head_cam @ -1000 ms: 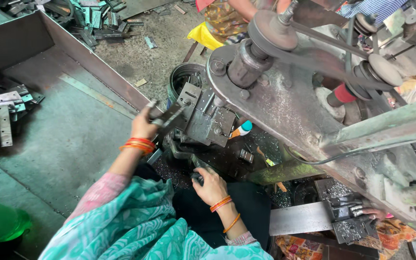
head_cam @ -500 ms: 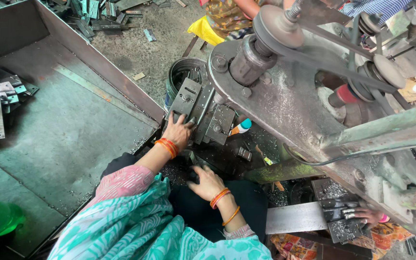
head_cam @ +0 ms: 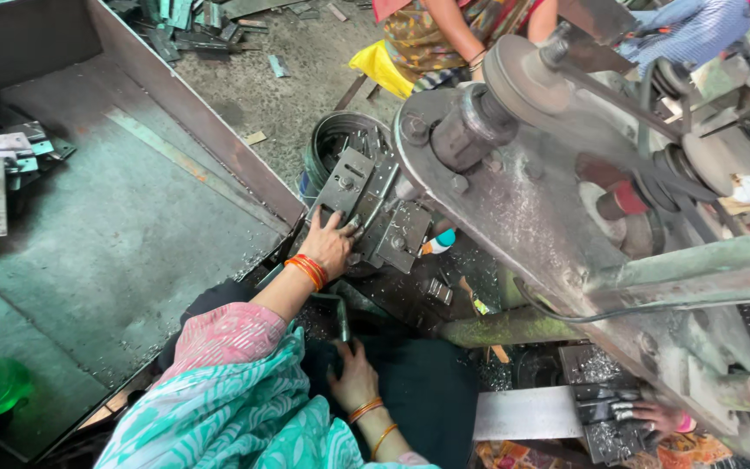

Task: The person operates a manual press machine to process metal plates. They repeatedly pick up plates from a bin, place them into the press, activate the machine, and then remove the processed plates to a nearby pile.

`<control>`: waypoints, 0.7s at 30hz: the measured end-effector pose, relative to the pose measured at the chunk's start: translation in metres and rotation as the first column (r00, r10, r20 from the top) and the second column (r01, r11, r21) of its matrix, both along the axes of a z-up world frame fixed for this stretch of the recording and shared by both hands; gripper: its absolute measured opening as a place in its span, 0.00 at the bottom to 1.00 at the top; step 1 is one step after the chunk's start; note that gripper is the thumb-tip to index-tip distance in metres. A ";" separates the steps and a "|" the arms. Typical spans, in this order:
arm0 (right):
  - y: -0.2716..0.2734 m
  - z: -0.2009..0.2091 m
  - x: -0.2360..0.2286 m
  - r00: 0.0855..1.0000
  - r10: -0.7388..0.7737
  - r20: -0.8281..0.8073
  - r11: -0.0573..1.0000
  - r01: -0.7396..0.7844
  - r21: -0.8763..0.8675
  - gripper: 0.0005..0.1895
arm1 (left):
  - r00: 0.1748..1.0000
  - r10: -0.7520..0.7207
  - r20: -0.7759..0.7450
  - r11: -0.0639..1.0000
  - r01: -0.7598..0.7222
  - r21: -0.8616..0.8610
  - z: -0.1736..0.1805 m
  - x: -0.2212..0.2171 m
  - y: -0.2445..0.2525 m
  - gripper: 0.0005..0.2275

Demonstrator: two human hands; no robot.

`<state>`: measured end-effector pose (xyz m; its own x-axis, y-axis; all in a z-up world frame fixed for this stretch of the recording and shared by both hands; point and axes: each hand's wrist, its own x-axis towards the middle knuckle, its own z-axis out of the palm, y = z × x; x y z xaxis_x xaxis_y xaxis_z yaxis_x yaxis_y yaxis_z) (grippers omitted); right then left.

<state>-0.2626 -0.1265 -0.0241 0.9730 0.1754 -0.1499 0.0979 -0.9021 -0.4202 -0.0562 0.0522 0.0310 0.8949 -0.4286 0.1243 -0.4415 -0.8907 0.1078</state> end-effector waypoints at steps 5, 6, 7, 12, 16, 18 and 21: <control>-0.008 0.056 0.031 0.995 0.028 -0.092 0.995 -0.036 -0.092 0.34 | 0.999 0.006 -0.036 0.995 -0.002 0.097 0.000 -0.001 -0.006 0.15; -0.008 0.067 0.034 0.997 0.043 -0.067 0.996 -0.048 -0.077 0.31 | 1.000 0.023 0.000 0.997 -0.023 0.072 -0.001 0.001 -0.008 0.15; -0.007 0.076 0.040 0.998 0.058 -0.034 0.996 -0.060 -0.062 0.28 | 0.998 0.041 0.042 0.998 -0.043 0.046 -0.002 0.006 -0.010 0.15; 0.005 0.069 0.032 0.997 -0.006 -0.074 0.994 -0.003 -0.108 0.29 | 0.994 0.076 0.082 0.997 -0.076 0.001 -0.008 0.027 -0.020 0.13; 0.001 0.039 0.016 0.997 0.004 0.078 1.000 -0.003 -0.013 0.32 | 0.990 0.082 0.113 0.997 -0.081 -0.017 -0.017 0.029 -0.022 0.13; 0.000 0.033 0.012 0.999 -0.011 0.043 1.000 0.011 0.012 0.31 | 0.986 0.088 0.143 0.996 -0.083 -0.042 -0.020 0.022 -0.022 0.12; -0.005 0.048 0.027 0.998 0.006 -0.055 1.000 -0.008 -0.028 0.30 | 0.986 0.072 0.148 0.997 -0.072 -0.011 -0.018 0.016 -0.025 0.13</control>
